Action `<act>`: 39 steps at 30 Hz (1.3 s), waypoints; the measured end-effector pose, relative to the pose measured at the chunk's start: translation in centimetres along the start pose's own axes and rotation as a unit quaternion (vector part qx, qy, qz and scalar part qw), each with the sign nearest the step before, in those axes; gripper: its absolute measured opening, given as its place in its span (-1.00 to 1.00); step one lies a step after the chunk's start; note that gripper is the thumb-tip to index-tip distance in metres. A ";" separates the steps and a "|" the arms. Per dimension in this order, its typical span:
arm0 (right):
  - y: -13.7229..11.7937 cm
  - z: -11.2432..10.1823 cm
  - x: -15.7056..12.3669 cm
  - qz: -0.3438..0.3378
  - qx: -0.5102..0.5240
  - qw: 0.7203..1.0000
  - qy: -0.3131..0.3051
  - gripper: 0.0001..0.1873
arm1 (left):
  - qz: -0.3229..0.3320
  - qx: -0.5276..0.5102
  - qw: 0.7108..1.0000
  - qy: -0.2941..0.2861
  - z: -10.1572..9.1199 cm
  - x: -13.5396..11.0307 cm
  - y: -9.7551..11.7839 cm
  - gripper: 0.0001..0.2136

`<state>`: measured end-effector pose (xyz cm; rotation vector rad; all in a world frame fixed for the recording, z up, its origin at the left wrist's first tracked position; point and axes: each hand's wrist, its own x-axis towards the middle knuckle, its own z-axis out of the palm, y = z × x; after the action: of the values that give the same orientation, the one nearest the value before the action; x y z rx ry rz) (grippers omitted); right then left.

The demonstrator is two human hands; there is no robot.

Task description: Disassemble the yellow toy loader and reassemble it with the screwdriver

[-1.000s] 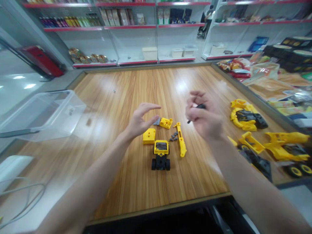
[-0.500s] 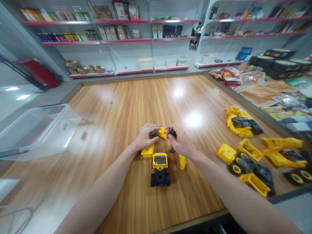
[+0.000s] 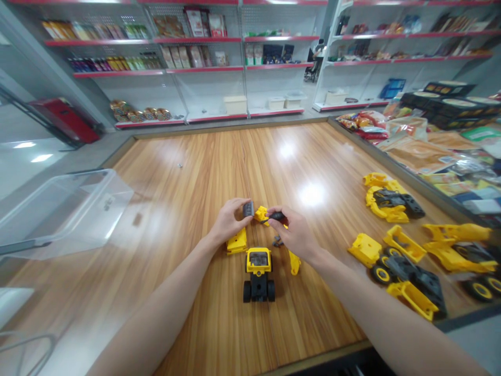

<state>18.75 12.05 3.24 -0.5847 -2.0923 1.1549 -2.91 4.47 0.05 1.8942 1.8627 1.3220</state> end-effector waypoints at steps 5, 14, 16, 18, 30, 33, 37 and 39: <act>-0.3 -0.9 -0.2 -0.028 -0.040 0.999 0.008 -0.81 | 0.030 -0.057 0.997 0.032 -0.4 -1.8 1.9 -0.57; -3.6 -3.1 -1.1 -0.089 -0.133 0.949 -0.271 -0.71 | 0.050 -0.075 0.992 0.092 -1.2 -3.4 2.2 -0.57; -4.0 -3.1 -1.3 -0.100 -0.153 0.937 -0.297 -0.67 | 0.053 -0.074 0.991 0.097 -1.1 -3.4 2.3 -0.60; -4.0 -2.8 -1.5 -0.106 -0.160 0.933 -0.306 -0.70 | 0.052 -0.075 0.991 0.100 -1.0 -3.5 2.4 -0.63; -3.6 -2.2 -1.9 -0.176 -0.202 0.911 -0.315 -0.90 | 0.019 -0.108 0.986 0.128 -0.7 -3.3 2.3 -0.73; -3.1 -1.9 -1.7 -0.169 -0.231 0.913 -0.290 -0.94 | 0.016 -0.119 0.983 0.138 -1.0 -3.2 2.8 -0.73; -2.5 -1.5 -1.6 -0.155 -0.258 0.929 -0.217 -0.85 | 0.043 -0.126 0.983 0.125 -1.1 -3.2 3.8 -0.69; -2.3 -1.2 -1.6 -0.142 -0.257 0.940 -0.173 -0.87 | 0.074 -0.121 0.985 0.103 -0.9 -3.3 4.3 -0.63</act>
<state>20.55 10.54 5.12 -0.2991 -2.7023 0.5675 0.10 0.35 1.94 1.8577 1.5819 1.7640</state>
